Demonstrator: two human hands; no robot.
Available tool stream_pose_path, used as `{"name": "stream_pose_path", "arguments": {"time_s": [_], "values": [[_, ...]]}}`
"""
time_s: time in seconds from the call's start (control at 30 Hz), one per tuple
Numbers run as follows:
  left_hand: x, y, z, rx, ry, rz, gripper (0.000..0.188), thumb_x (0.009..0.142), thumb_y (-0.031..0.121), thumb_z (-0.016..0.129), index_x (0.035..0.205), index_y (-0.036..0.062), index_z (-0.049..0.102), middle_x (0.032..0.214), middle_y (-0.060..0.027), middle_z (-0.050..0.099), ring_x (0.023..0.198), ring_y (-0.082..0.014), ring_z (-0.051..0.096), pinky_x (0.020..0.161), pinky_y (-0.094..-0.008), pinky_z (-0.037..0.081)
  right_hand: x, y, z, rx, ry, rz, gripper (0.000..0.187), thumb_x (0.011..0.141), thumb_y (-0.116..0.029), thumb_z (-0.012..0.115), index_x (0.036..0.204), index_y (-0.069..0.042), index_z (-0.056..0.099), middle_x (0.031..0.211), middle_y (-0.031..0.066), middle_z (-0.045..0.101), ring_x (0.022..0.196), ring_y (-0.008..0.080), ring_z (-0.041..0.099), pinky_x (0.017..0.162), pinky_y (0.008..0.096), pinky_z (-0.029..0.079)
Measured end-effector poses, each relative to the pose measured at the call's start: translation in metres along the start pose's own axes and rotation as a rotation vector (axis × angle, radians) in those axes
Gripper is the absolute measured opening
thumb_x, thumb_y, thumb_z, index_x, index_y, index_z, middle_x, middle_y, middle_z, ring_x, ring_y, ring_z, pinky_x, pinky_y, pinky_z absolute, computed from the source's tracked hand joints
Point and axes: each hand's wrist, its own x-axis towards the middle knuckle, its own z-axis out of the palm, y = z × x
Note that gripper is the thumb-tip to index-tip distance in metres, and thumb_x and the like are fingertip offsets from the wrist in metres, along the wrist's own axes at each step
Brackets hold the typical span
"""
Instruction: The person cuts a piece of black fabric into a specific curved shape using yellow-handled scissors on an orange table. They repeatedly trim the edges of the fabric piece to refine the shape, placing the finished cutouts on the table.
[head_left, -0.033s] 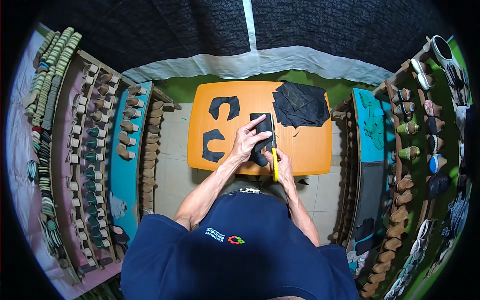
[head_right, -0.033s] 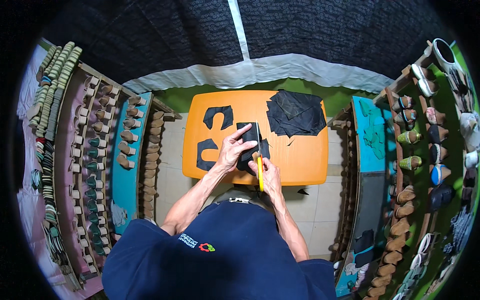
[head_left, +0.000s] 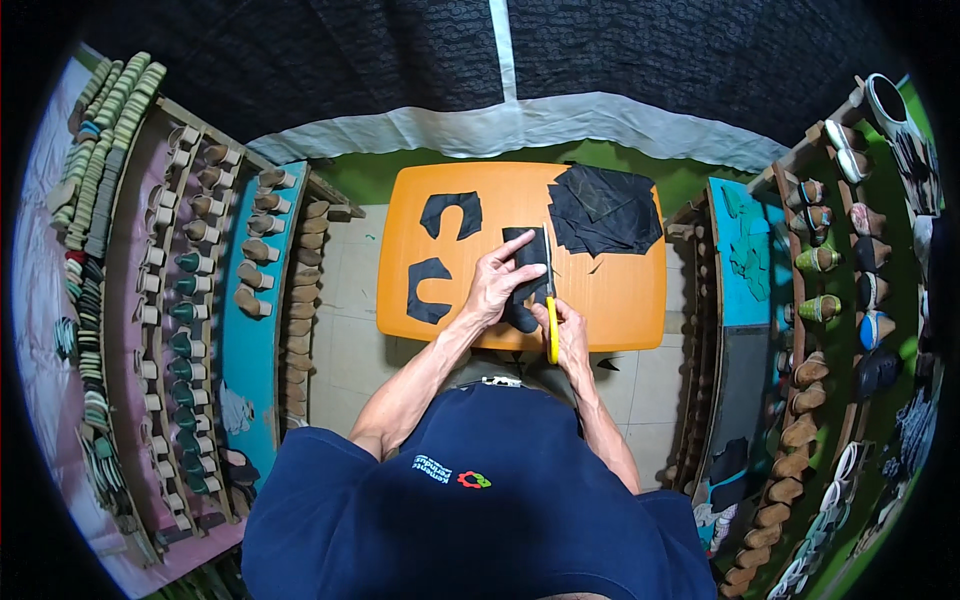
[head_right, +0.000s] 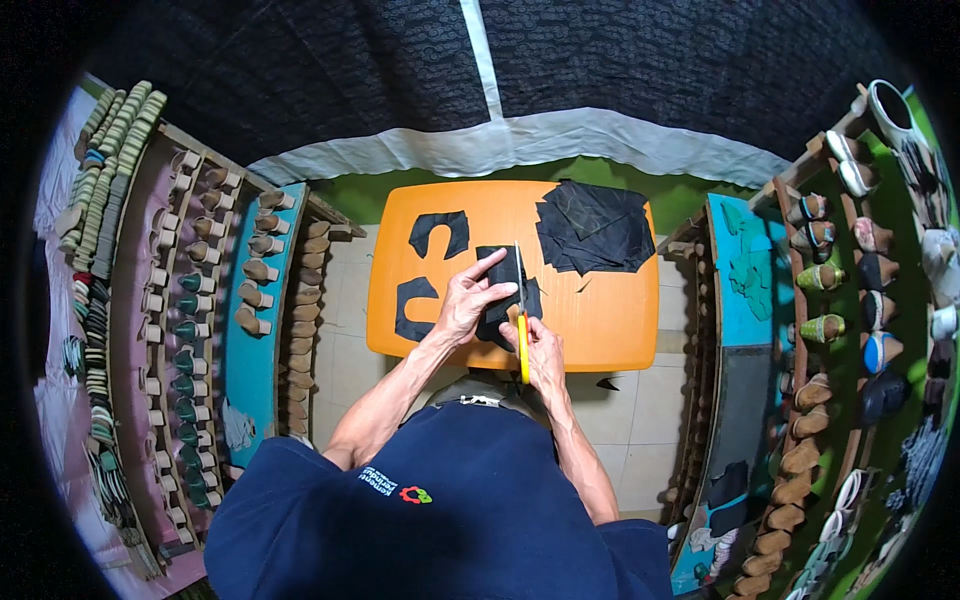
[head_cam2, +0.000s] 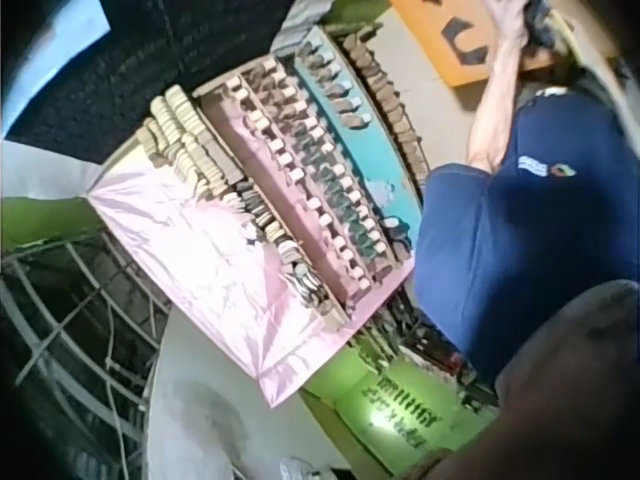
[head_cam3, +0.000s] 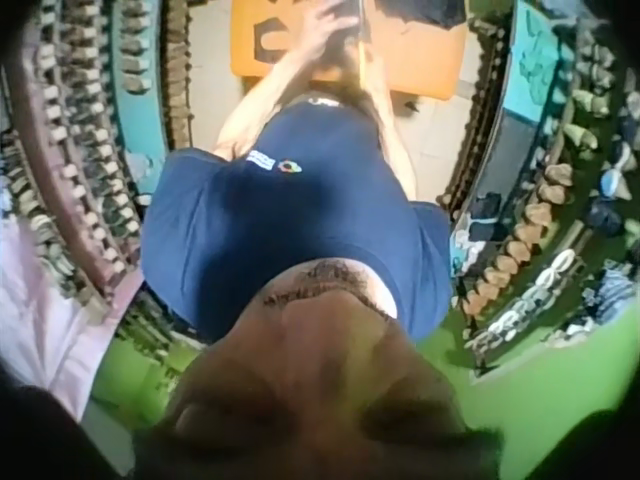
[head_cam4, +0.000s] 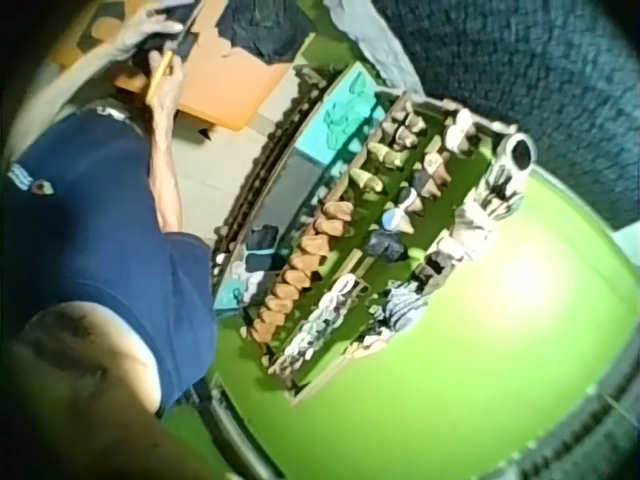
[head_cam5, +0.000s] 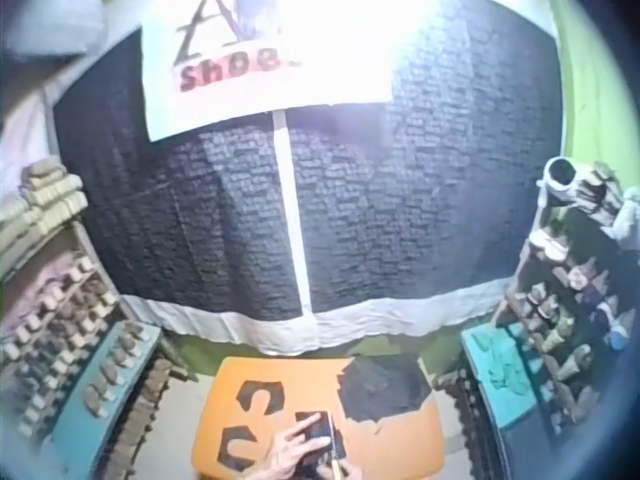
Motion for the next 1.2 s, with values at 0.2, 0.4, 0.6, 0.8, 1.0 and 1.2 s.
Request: {"name": "stream_pose_path", "arguments": {"time_s": [0.2, 0.4, 0.6, 0.8, 1.0, 1.2], "values": [[-0.013, -0.009, -0.005, 0.111, -0.026, 0.084, 0.082, 0.079, -0.008, 0.076, 0.151, -0.0005, 0.037, 0.137, -0.0122, 0.056, 0.116, -0.0178, 0.061, 0.099, -0.0320, 0.052, -0.005, -0.012, 0.007, 0.150, 0.111, 0.118, 0.041, 0.089, -0.041, 0.077, 0.082, -0.005, 0.058, 0.061, -0.0021, 0.053, 0.056, 0.0062, 0.048, 0.051, 0.0251, 0.041], [-0.043, -0.031, -0.023, 0.124, -0.092, -0.036, 0.095, 0.079, -0.008, 0.078, 0.157, 0.0059, 0.027, 0.156, -0.0084, 0.039, 0.127, -0.0214, 0.054, 0.103, -0.0343, 0.051, 0.023, -0.009, 0.016, 0.246, 0.165, -0.176, 0.038, 0.082, -0.023, 0.085, 0.098, -0.006, 0.056, 0.080, -0.0013, 0.055, 0.068, 0.0071, 0.052, 0.060, 0.0228, 0.044], [-0.075, -0.024, -0.073, 0.090, 0.234, -0.182, 0.083, 0.093, 0.026, 0.071, 0.159, 0.0094, 0.023, 0.128, -0.0126, 0.058, 0.094, -0.0131, 0.067, 0.081, -0.0258, 0.055, 0.042, -0.041, 0.021, 0.010, -0.120, -0.209, 0.033, 0.083, -0.010, 0.082, 0.098, -0.007, 0.052, 0.086, 0.0003, 0.058, 0.075, 0.0089, 0.053, 0.069, 0.0252, 0.047], [-0.063, -0.019, -0.144, 0.146, 0.087, 0.075, 0.078, 0.090, 0.022, 0.068, 0.155, 0.0035, 0.029, 0.138, -0.0117, 0.056, 0.121, -0.0149, 0.055, 0.099, -0.0284, 0.043, 0.059, -0.069, 0.047, -0.029, -0.446, -0.144, 0.033, 0.080, -0.009, 0.084, 0.092, -0.006, 0.053, 0.079, -0.0006, 0.052, 0.074, 0.0106, 0.049, 0.068, 0.0279, 0.044], [-0.040, 0.007, -0.193, -0.046, 0.019, -0.289, 0.030, 0.090, 0.011, 0.072, 0.117, 0.0011, 0.064, 0.101, -0.0083, 0.073, 0.096, -0.0149, 0.069, 0.091, -0.0305, 0.054, 0.107, -0.040, 0.072, -0.053, -0.260, -0.005, 0.036, 0.077, -0.014, 0.088, 0.089, -0.006, 0.055, 0.076, -0.0025, 0.051, 0.069, 0.0075, 0.047, 0.063, 0.0236, 0.042], [0.003, 0.016, -0.242, 0.293, 0.253, -0.337, 0.049, 0.086, 0.021, 0.080, 0.131, 0.0151, 0.061, 0.102, 0.0013, 0.066, 0.096, -0.0045, 0.059, 0.081, -0.0223, 0.043, 0.173, 0.038, 0.088, 0.006, -0.167, 0.061, 0.036, 0.076, -0.013, 0.088, 0.092, -0.006, 0.056, 0.076, -0.0013, 0.056, 0.069, 0.0083, 0.054, 0.062, 0.0242, 0.047]]}}
